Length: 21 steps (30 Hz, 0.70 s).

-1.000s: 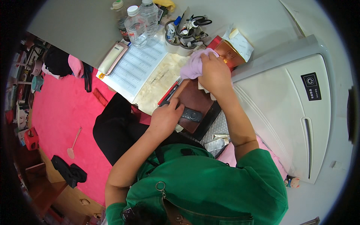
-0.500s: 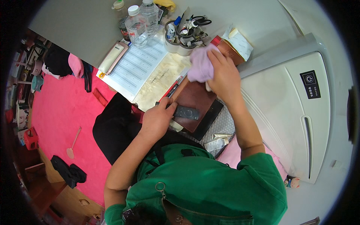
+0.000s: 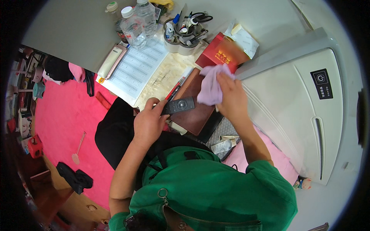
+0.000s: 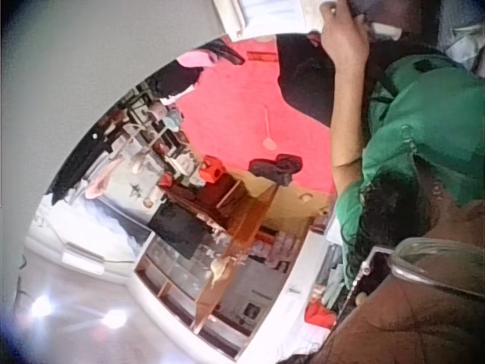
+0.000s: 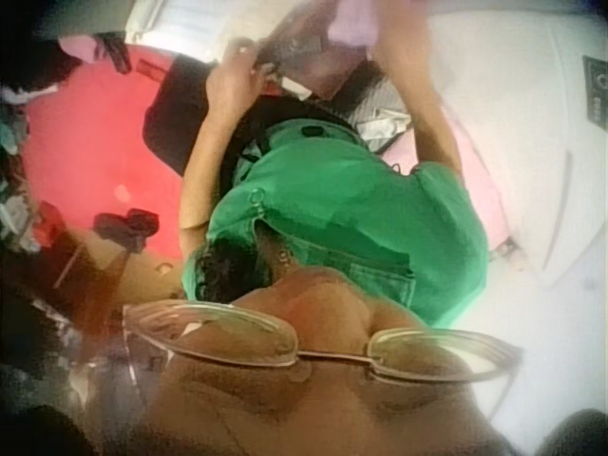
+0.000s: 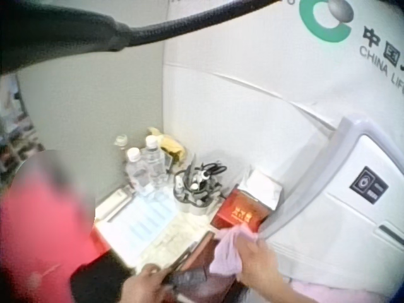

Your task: The person wipes a white textured mattress topper with a white tissue while sitting on a bed. They then pick up a red brush and a cloth, move to a bedside table, and wipe a brown wallet and a red box with a purple cloth.

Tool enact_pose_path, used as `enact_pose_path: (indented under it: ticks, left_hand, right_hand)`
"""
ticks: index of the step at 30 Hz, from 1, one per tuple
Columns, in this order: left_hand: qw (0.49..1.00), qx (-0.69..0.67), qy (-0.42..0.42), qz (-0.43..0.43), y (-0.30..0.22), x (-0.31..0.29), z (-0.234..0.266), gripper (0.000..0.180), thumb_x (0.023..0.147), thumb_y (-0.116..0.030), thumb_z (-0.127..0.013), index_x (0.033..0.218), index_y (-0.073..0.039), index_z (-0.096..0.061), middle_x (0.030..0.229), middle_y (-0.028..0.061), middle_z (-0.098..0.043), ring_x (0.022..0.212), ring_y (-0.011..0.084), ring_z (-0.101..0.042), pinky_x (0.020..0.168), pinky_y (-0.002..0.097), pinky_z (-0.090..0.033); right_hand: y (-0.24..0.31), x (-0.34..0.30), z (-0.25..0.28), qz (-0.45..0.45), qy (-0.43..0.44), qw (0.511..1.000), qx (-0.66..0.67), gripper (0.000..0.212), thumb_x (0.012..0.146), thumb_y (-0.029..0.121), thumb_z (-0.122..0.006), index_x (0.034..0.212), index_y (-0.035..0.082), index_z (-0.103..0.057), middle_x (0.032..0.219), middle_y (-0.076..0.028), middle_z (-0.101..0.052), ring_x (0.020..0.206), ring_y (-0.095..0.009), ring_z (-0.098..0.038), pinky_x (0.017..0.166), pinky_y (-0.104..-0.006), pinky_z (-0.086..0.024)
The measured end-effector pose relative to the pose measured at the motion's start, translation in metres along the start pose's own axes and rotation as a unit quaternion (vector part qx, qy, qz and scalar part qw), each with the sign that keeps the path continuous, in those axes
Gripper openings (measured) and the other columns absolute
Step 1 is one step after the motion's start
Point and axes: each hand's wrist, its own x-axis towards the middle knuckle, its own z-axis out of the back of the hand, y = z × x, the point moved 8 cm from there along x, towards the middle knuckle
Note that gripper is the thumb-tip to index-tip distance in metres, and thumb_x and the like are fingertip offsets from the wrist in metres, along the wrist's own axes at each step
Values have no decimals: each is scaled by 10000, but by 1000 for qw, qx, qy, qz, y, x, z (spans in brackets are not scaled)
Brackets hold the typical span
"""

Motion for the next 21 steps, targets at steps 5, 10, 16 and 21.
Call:
enact_pose_path:
  ticks: [5,10,16,21]
  left_hand:
    - [996,50,-53,-50,-33,44,21,467,808,-163,-776,1254,-108,-651,1165,107,-596,860,346,-683,702,442,-548]
    - [981,118,-85,-127,-88,110,11,323,838,-139,-677,1157,-99,-642,1048,115,-577,757,344,-677,634,443,-543]
    - [988,135,-9,-73,-94,127,-2,360,832,-189,-746,1167,-83,-666,1131,125,-609,863,341,-692,708,455,-549]
    - [1000,7,14,-13,-32,73,5,389,824,-211,-773,1176,-83,-670,1099,125,-629,950,350,-675,782,453,-542]
  right_hand:
    - [25,-58,-28,54,19,992,117,698,642,84,-752,1324,72,-604,1311,-136,-600,1058,-365,-578,947,-422,-496]
    - [28,-59,-38,59,-54,988,134,654,657,122,-769,1295,82,-628,1267,-129,-600,1033,-358,-568,956,-422,-481]
    - [23,-57,-42,62,-71,984,153,648,648,136,-784,1278,95,-641,1241,-120,-601,1034,-357,-562,950,-432,-484]
    - [17,-58,-40,72,-77,977,184,627,647,136,-787,1259,109,-653,1214,-109,-611,1033,-353,-574,931,-432,-493]
